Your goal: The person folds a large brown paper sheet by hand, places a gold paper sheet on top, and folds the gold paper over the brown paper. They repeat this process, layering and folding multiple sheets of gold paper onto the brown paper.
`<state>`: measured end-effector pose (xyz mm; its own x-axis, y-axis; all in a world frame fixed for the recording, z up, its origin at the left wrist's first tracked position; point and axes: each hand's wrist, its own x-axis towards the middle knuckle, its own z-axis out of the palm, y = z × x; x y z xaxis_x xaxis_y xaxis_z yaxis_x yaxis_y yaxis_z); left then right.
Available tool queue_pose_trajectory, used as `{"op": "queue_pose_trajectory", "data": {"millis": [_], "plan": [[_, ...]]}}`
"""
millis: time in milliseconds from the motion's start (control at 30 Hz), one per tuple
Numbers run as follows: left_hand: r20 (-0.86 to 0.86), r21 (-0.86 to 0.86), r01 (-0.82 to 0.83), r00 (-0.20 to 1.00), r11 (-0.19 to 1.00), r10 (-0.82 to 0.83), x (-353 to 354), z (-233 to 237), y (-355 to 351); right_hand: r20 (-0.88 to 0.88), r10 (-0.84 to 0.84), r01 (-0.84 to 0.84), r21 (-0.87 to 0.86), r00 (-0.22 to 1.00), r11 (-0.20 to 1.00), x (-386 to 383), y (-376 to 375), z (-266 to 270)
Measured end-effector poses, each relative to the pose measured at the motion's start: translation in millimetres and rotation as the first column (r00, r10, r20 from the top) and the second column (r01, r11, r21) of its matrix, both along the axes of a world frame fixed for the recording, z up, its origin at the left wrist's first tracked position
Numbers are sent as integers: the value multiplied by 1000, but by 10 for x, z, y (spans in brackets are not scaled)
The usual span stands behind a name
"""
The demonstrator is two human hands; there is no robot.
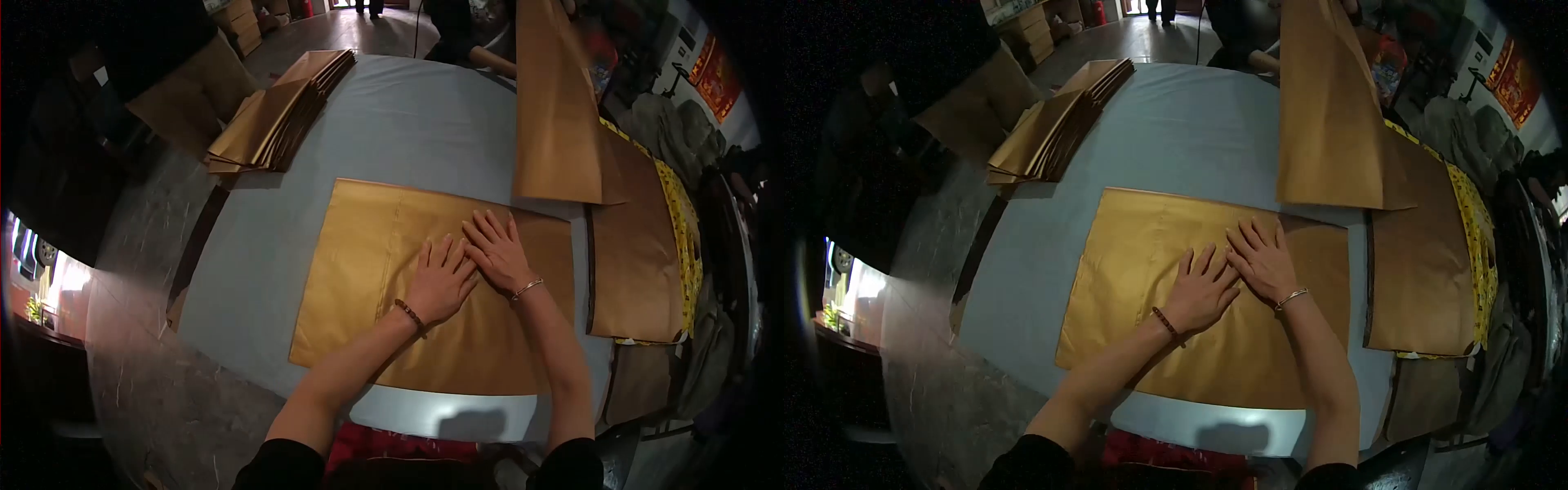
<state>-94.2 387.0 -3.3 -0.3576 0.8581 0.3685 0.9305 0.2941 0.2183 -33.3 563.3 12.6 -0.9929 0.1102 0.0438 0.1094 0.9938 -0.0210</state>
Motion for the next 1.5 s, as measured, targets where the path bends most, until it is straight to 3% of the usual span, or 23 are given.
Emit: {"op": "queue_pose_trajectory", "data": {"millis": [33, 67, 167, 267, 500, 567, 600, 633, 700, 767, 833, 900, 933, 1000, 1067, 1200, 1267, 1333, 1400, 1467, 1500], "plan": [[16, -24, 3, 1000, 1000, -3, -5, 8, 3, -112, 69, -49, 169, 991, 984, 14, 57, -77], [25, -22, 5, 1000, 1000, -4, -6, -3, 7, -114, 79, -60, 164, 990, 985, 27, 134, -83], [24, -52, 6, 1000, 999, -5, 0, 51, -11, -10, -202, 202, -34, 979, 979, 115, 413, -17], [11, -36, -4, 1000, 999, 4, 1, 31, 1, -20, -310, 309, -37, 950, 950, 307, 692, 1], [-63, 64, -18, 998, 998, 22, -34, 62, -1, -23, -346, 346, -32, 938, 938, 410, 858, 22], [27, -105, 44, 999, 993, -42, -60, 163, 17, -13, -354, 353, -37, 935, 935, 406, 816, 42], [209, -340, 44, 977, 939, 30, -87, 430, 108, 9, -378, 378, -40, 926, 925, 421, 797, 69], [210, -340, 41, 977, 940, 34, -100, 374, 264, 10, -375, 375, -39, 927, 926, 427, 796, 80], [39, -40, 1, 999, 999, 0, -110, 139, 690, 50, -395, 397, -64, 917, 915, 407, 794, 92], [115, -4, 40, 993, 999, -39, -22, -108, 1100, 31, -388, 390, -62, 921, 919, 401, 832, 24], [192, 43, 78, 978, 996, -85, -45, -27, 1187, 15, -384, 385, -50, 923, 922, 410, 874, -12], [158, -196, 8, 987, 981, 24, -202, 52, 1150, -16, -372, 371, -43, 928, 928, 425, 895, -55], [160, -200, 11, 987, 980, 21, -305, 69, 1113, -13, -375, 374, -45, 927, 926, 419, 881, -32], [134, -336, -157, 968, 929, 212, -536, 69, 996, 6, -384, 384, -63, 923, 921, 416, 849, 10], [189, -327, -245, 929, 913, 317, -837, 22, 783, 21, -391, 391, -82, 920, 917, 419, 864, 10], [71, -356, -510, 821, 783, 566, -1510, 88, 128, -12, -385, 381, -114, 923, 917, 422, 867, -2], [59, -388, -567, 772, 727, 633, -1799, 173, -220, -13, -381, 375, -150, 924, 915, 422, 885, -2], [61, -388, -586, 754, 711, 654, -1999, 131, -507, -14, -373, 364, -189, 928, 912, 411, 879, 11], [61, -394, -602, 737, 694, 674, -2017, 202, -596, 122, -446, 457, -91, 887, 885, 421, 856, 55], [52, -473, -631, 677, 615, 735, -1860, 284, -645, 126, -450, 462, -84, 884, 883, 420, 859, 94], [-7, -344, -639, 735, 688, 678, -1630, 229, -669, 133, -459, 471, -79, 879, 879, 410, 847, 62]]}}
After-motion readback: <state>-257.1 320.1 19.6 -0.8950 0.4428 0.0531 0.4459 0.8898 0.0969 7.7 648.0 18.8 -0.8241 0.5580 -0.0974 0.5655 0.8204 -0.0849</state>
